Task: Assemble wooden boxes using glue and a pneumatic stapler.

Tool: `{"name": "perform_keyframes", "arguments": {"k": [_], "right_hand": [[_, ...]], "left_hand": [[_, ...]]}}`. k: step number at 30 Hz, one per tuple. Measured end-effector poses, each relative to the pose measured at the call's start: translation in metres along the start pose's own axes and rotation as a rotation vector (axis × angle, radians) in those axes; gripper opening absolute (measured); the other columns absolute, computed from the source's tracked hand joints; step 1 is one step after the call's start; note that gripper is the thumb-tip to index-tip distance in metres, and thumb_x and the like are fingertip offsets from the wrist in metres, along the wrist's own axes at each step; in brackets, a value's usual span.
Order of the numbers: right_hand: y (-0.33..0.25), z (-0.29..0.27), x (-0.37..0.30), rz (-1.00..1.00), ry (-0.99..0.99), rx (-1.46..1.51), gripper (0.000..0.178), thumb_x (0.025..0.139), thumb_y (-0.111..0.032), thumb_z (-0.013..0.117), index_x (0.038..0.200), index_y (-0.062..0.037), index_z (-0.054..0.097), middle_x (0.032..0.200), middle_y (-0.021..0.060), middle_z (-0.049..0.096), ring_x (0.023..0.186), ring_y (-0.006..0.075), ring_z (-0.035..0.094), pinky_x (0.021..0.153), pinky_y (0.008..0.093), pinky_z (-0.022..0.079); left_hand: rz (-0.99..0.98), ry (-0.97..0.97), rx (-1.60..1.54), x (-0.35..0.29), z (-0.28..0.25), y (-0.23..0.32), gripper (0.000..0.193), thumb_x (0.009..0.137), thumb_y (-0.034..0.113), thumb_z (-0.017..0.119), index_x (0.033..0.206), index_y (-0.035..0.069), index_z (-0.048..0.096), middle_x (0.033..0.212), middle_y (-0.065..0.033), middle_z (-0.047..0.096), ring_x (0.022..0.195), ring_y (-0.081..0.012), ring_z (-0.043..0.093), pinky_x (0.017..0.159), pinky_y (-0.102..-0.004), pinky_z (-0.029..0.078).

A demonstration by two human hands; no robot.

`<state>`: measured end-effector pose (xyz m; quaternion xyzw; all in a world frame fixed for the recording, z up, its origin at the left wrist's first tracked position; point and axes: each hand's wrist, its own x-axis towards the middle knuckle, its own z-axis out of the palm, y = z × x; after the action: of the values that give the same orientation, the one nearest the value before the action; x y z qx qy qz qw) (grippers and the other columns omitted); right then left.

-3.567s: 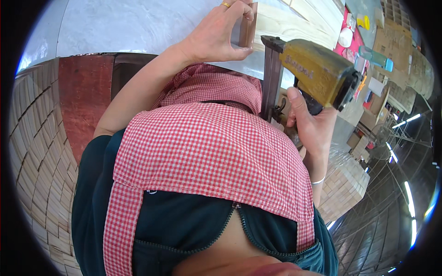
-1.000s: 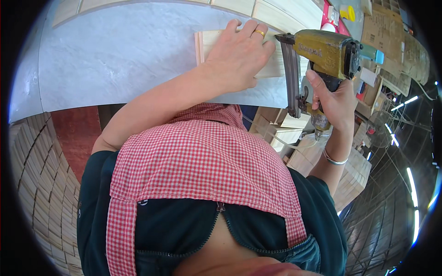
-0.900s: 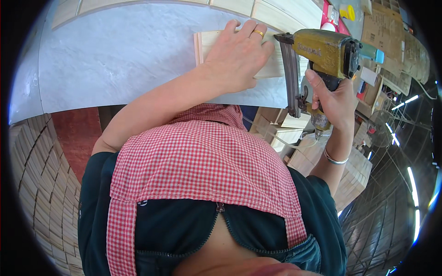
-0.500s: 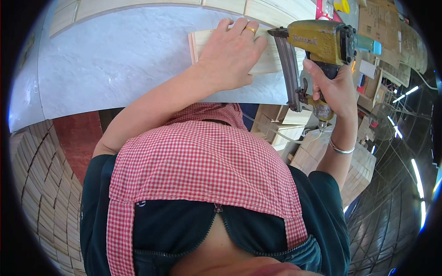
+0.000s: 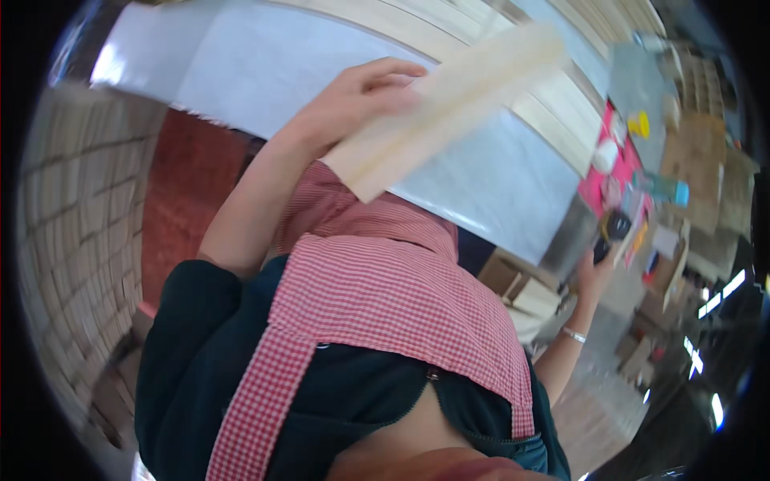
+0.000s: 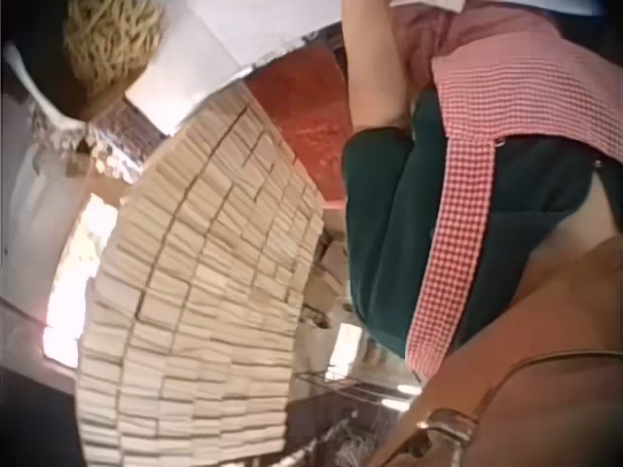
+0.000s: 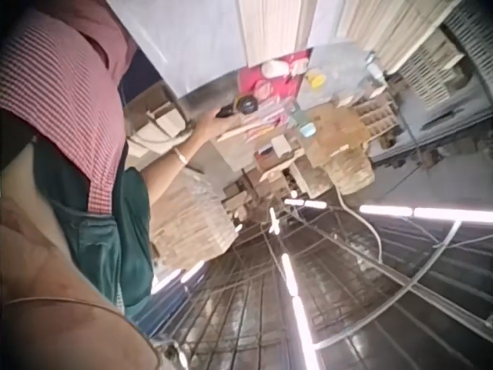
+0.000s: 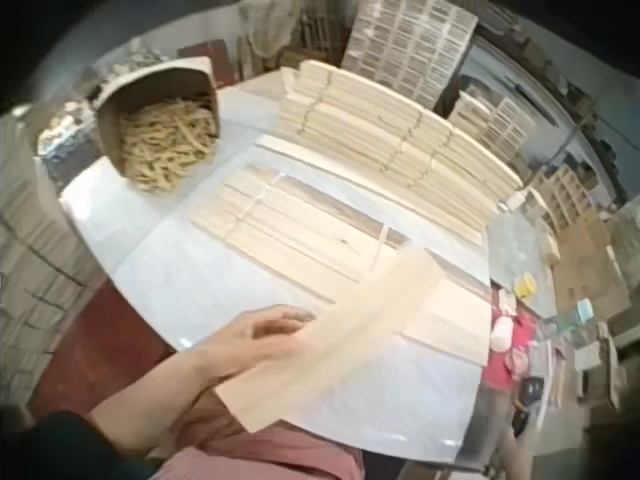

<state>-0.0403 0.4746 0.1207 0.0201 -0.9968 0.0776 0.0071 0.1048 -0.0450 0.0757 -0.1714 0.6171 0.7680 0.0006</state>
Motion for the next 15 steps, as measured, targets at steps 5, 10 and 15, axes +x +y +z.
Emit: {"name": "perform_keyframes", "arguments": {"k": [5, 10, 15], "right_hand": [[0.086, 0.056, 0.001, 0.034, 0.105, -0.132, 0.058, 0.087, -0.018, 0.067, 0.139, 0.0037, 0.050, 0.121, 0.0256, 0.065, 0.106, 0.0429, 0.065, 0.093, 0.0446, 0.052], [0.101, 0.091, 0.016, -0.048, 0.140, -0.177, 0.060, 0.090, -0.023, 0.067, 0.141, 0.0022, 0.048, 0.124, 0.0246, 0.065, 0.108, 0.0440, 0.065, 0.093, 0.0453, 0.052], [0.089, 0.102, 0.024, 0.002, 0.128, -0.124, 0.062, 0.092, -0.033, 0.064, 0.142, 0.0008, 0.048, 0.128, 0.0240, 0.063, 0.111, 0.0433, 0.064, 0.094, 0.0457, 0.051]], "left_hand": [[-0.269, 0.420, -0.412, -0.106, -0.089, -0.017, 0.042, 0.098, 0.026, 0.056, 0.128, -0.001, 0.062, 0.121, -0.0154, 0.067, 0.101, -0.0217, 0.065, 0.087, -0.0324, 0.052], [0.001, 0.971, 0.144, -0.165, -0.095, -0.065, 0.047, 0.097, 0.032, 0.059, 0.132, 0.001, 0.059, 0.123, -0.0125, 0.066, 0.105, -0.0221, 0.062, 0.089, -0.0290, 0.048], [0.389, 0.996, 1.282, -0.171, -0.039, -0.050, 0.047, 0.085, 0.030, 0.068, 0.122, 0.003, 0.060, 0.116, -0.0145, 0.065, 0.098, -0.0333, 0.060, 0.094, -0.0412, 0.044]]}}
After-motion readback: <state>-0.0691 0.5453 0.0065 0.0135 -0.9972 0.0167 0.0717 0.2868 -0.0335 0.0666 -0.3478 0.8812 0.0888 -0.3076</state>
